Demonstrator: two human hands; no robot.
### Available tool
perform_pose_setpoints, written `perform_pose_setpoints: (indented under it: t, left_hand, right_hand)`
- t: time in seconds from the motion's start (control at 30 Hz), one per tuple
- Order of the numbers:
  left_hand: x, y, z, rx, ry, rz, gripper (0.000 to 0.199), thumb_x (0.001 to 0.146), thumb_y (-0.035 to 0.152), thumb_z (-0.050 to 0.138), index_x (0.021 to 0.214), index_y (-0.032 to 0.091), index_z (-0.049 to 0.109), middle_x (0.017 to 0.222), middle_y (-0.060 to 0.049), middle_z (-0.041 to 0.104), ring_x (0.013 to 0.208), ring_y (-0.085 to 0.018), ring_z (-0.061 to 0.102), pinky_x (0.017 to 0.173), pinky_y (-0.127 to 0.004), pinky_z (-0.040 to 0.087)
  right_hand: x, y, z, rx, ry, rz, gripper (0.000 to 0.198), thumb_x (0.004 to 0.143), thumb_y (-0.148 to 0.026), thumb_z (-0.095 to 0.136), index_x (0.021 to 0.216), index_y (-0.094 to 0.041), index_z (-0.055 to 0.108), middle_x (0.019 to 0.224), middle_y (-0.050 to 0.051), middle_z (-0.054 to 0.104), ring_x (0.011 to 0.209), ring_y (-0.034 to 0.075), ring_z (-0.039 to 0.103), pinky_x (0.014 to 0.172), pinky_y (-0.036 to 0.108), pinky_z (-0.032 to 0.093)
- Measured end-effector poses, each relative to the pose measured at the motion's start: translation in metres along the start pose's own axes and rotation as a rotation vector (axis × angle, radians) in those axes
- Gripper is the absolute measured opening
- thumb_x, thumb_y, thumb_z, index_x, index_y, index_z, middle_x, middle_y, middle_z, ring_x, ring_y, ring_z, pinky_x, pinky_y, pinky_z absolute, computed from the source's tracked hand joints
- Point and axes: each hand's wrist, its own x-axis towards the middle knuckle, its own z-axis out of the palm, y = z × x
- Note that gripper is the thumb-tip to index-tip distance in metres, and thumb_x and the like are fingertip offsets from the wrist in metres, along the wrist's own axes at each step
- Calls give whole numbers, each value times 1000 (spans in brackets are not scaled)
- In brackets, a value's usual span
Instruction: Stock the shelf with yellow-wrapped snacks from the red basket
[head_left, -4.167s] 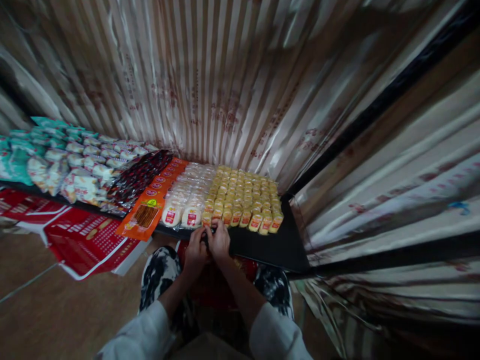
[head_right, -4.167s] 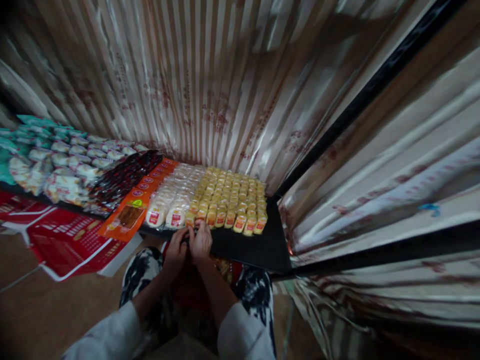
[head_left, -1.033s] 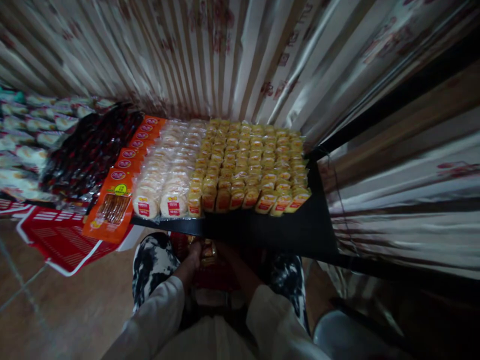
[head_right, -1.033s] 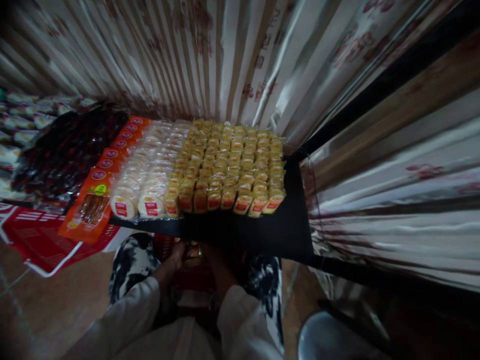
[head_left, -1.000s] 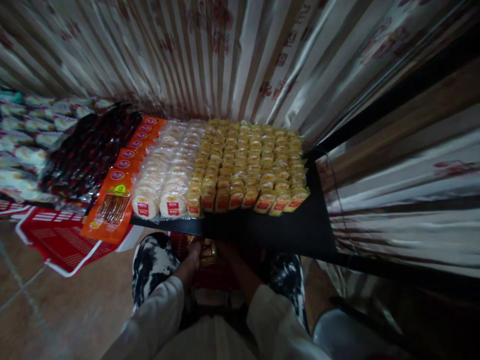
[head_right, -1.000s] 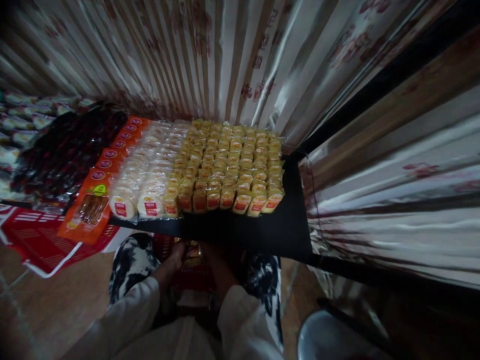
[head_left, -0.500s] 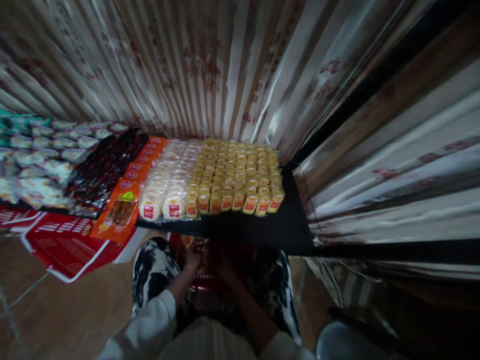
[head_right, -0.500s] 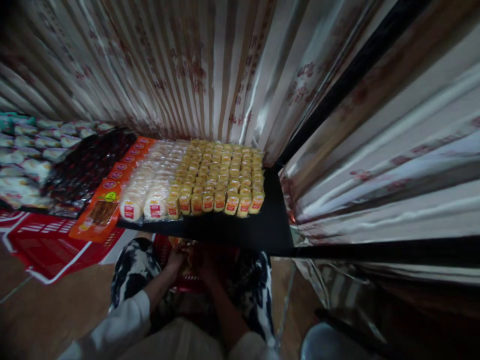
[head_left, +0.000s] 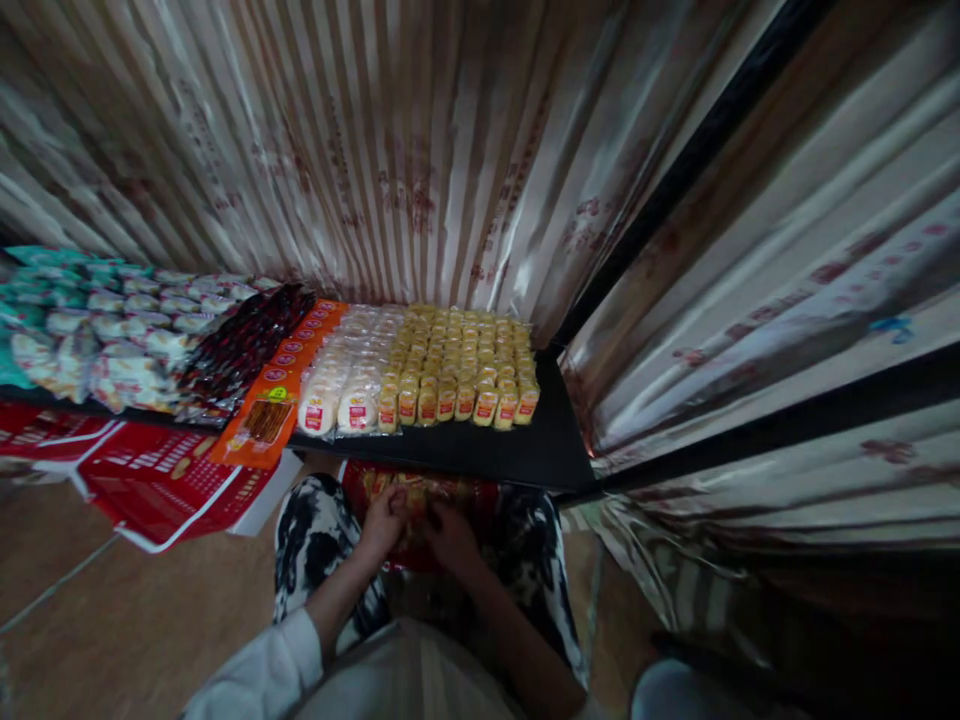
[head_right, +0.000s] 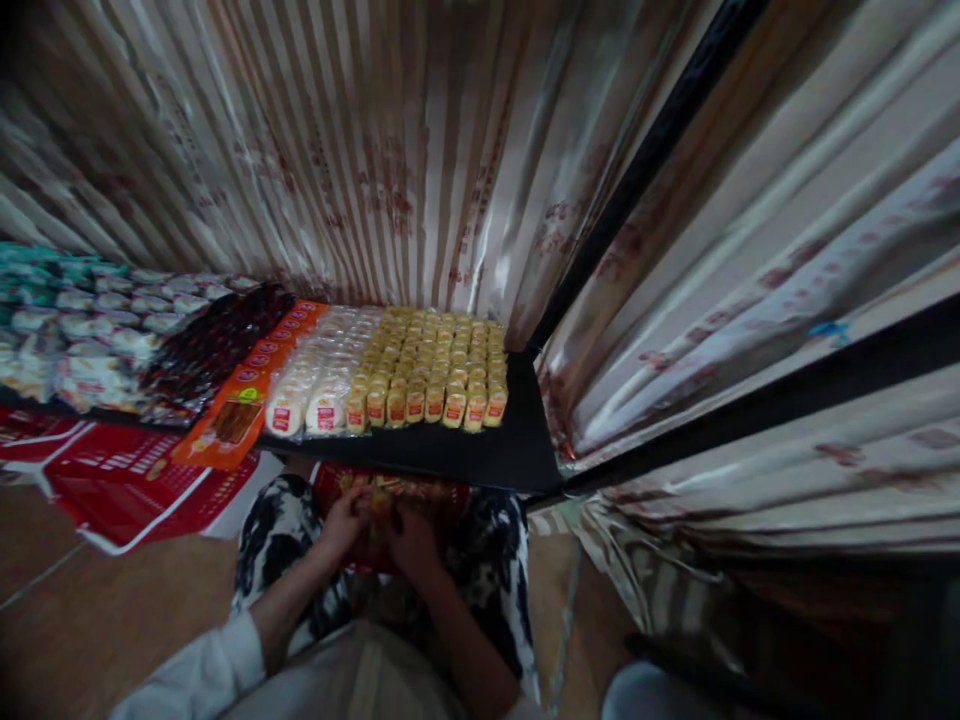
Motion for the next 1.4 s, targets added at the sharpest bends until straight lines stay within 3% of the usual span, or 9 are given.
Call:
perform_pose_setpoints:
  t: [0.13,0.3,0.6,0.77,0.97,1.4]
  left_hand:
    - [-10,23,-1,-63,-46,96,31,65,12,58,95,15,61,84,-3,66,80,-15,64,77,-26,51]
    - [-16,51,4,-63,7,221,36,70,12,59,106,15,59,104,-9,64,93,-17,63,85,-28,50]
    - [-24,79,22,274,26,444,34,75,9,51,107,17,60,107,-9,61,102,-20,58,92,-33,46]
    - [-16,79,41,313,-41,550,40,73,4,43,105,19,62,114,-8,60,111,-18,54,102,-35,39]
    - [5,75,59,302,-128,558,50,68,2,43,112,18,60,129,-8,53,123,-19,46,110,-38,33]
    - [30,70,77,327,-109,555,57,65,-3,40,115,17,59,134,-8,50,127,-19,43,112,-40,29]
  right_hand:
    - [-2,-15,-13,49,63,-36,29,82,-28,52,104,-17,65,105,11,69,98,24,63,88,36,46]
    - [4,-26,-29,198,175,-131,27,79,-29,52,101,-22,66,97,6,70,87,21,64,82,32,49]
    - [34,-26,-59,272,386,-23,44,79,-39,50,118,-18,55,100,7,66,74,17,63,70,29,53]
    - [51,-17,-69,283,484,-65,41,81,-36,48,115,-16,56,103,10,62,89,20,61,77,32,53]
    - [67,-11,-73,267,608,-42,38,81,-34,48,113,-16,59,105,13,58,88,20,60,75,32,53]
    - [82,1,-65,177,675,-93,34,86,-33,41,113,-16,51,104,12,61,93,21,58,83,35,49]
